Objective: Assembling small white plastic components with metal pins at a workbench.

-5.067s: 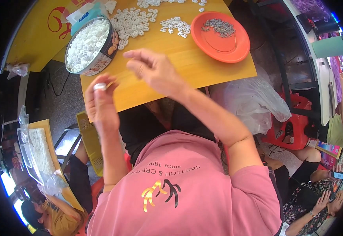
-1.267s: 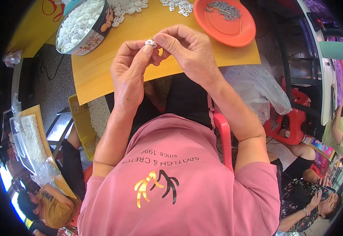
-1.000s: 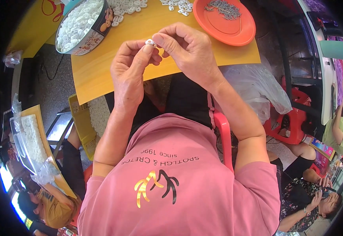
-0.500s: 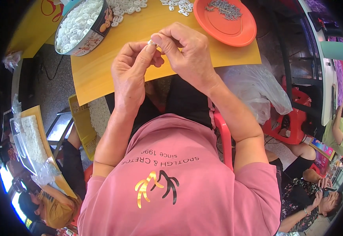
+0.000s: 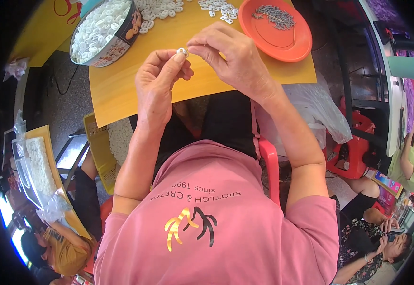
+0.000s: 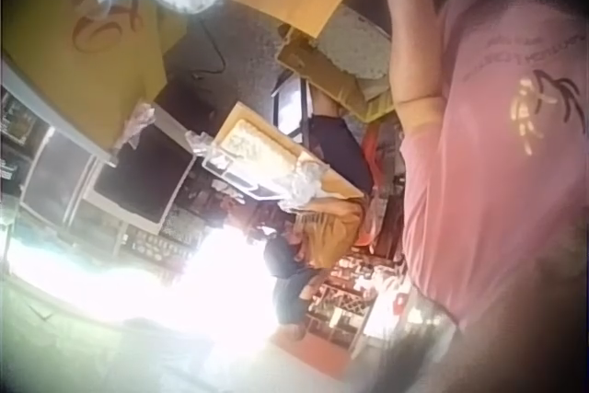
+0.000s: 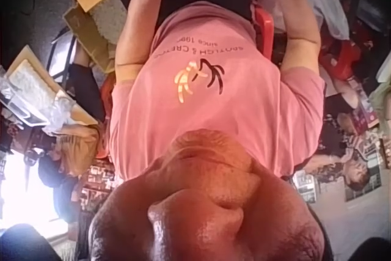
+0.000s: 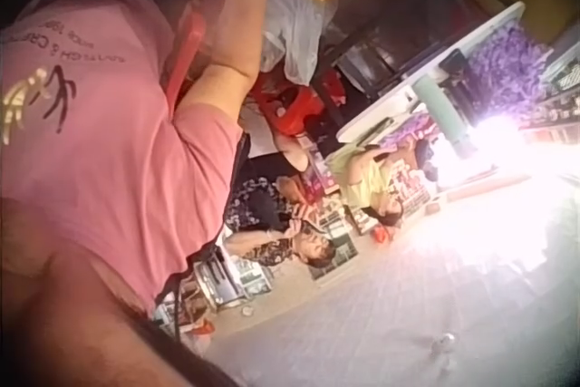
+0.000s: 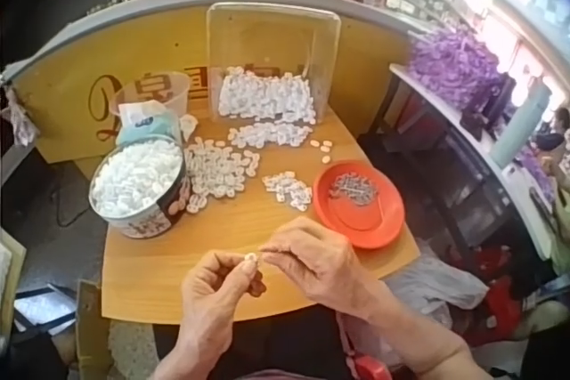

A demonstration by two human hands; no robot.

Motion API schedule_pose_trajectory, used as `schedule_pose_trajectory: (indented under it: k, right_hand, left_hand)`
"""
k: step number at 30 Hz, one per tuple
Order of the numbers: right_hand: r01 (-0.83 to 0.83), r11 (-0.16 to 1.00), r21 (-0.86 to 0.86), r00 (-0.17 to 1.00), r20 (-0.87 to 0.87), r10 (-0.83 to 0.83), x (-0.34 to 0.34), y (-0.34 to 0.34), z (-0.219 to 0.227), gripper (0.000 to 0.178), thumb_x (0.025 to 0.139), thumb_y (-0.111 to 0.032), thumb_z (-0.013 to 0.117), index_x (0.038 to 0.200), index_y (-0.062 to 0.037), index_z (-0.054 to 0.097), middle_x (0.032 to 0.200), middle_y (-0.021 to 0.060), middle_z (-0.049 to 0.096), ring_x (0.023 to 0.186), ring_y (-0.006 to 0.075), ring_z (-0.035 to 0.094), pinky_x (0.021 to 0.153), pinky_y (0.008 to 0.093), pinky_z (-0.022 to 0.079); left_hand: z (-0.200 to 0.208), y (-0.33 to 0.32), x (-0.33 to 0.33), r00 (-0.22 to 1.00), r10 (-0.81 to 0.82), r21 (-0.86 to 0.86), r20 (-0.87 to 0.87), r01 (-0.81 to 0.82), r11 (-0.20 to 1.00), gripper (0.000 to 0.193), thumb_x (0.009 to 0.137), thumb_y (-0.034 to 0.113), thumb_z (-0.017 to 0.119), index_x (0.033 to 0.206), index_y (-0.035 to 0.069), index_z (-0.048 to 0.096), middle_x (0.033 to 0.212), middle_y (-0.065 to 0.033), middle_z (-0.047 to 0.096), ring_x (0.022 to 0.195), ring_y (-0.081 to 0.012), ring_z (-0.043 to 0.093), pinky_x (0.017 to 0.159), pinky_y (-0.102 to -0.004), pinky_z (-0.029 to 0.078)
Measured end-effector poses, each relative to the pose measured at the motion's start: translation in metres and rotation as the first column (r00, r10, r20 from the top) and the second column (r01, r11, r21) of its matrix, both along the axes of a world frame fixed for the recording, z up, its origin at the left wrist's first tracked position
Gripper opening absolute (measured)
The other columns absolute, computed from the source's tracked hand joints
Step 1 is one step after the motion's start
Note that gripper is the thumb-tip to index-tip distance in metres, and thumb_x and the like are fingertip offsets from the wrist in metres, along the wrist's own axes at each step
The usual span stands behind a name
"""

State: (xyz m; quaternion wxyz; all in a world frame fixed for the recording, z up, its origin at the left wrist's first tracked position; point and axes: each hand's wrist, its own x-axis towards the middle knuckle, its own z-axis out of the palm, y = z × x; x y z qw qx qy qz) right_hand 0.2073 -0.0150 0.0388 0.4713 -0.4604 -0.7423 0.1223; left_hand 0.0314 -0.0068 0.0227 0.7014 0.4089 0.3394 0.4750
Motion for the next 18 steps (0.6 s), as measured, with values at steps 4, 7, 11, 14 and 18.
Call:
schedule_pose_trajectory:
  k: [4,7,11,14,18]
  right_hand:
    - [-0.073,0.996,0.056,0.991,0.117,0.066,0.001,0.003,0.005,0.008,0.087,-0.006,0.069,0.09,-0.0007,0.064,0.083,0.0091,0.062,0.071,0.0231,0.061,0.061,0.0309,0.049]
    - [-0.091,0.994,-0.058,0.993,0.067,0.094,-0.001,-0.001,0.008,0.007,0.087,-0.004,0.067,0.089,-0.0001,0.063,0.081,0.0095,0.061,0.069,0.0238,0.061,0.061,0.0313,0.049]
    - [-0.141,0.979,-0.15,0.99,-0.012,0.141,-0.003,-0.001,0.009,0.004,0.087,-0.002,0.065,0.089,0.0006,0.062,0.08,0.0094,0.061,0.068,0.023,0.06,0.06,0.0311,0.048]
    - [-0.166,0.95,-0.265,0.984,-0.11,0.141,-0.007,0.001,0.008,0.003,0.087,-0.001,0.065,0.088,0.0012,0.062,0.079,0.0095,0.061,0.068,0.0213,0.06,0.06,0.0306,0.047]
    - [-0.175,0.948,-0.266,0.983,-0.107,0.151,-0.014,0.009,0.0,0.003,0.087,-0.001,0.064,0.087,0.0021,0.062,0.077,0.0092,0.061,0.065,0.0194,0.061,0.057,0.0294,0.047]
  left_hand:
    - [0.001,-0.002,-0.002,1.0,0.001,0.008,-0.019,-0.001,1.0,0.015,0.093,0.012,0.066,0.095,-0.002,0.061,0.083,-0.0062,0.064,0.074,-0.0108,0.061,0.069,-0.0242,0.049]
    - [0.0,-0.002,-0.002,0.999,-0.006,0.038,-0.039,0.008,0.999,0.015,0.093,0.012,0.065,0.095,-0.002,0.06,0.083,-0.0055,0.064,0.073,-0.0102,0.061,0.068,-0.0236,0.05]
    - [0.0,-0.001,-0.005,0.995,-0.005,0.102,-0.104,0.015,0.995,0.016,0.094,0.013,0.065,0.094,-0.002,0.061,0.083,-0.0051,0.065,0.073,-0.0086,0.062,0.067,-0.0226,0.05]
    - [0.0,0.001,-0.008,0.987,0.007,0.129,-0.162,0.014,0.992,0.016,0.093,0.012,0.066,0.092,-0.003,0.061,0.083,-0.0053,0.067,0.073,-0.0079,0.062,0.066,-0.0225,0.051]
    - [-0.003,0.006,-0.015,0.97,0.033,0.16,-0.243,0.007,0.987,0.015,0.093,0.011,0.066,0.092,-0.003,0.061,0.083,-0.005,0.067,0.072,-0.0081,0.062,0.066,-0.0223,0.05]
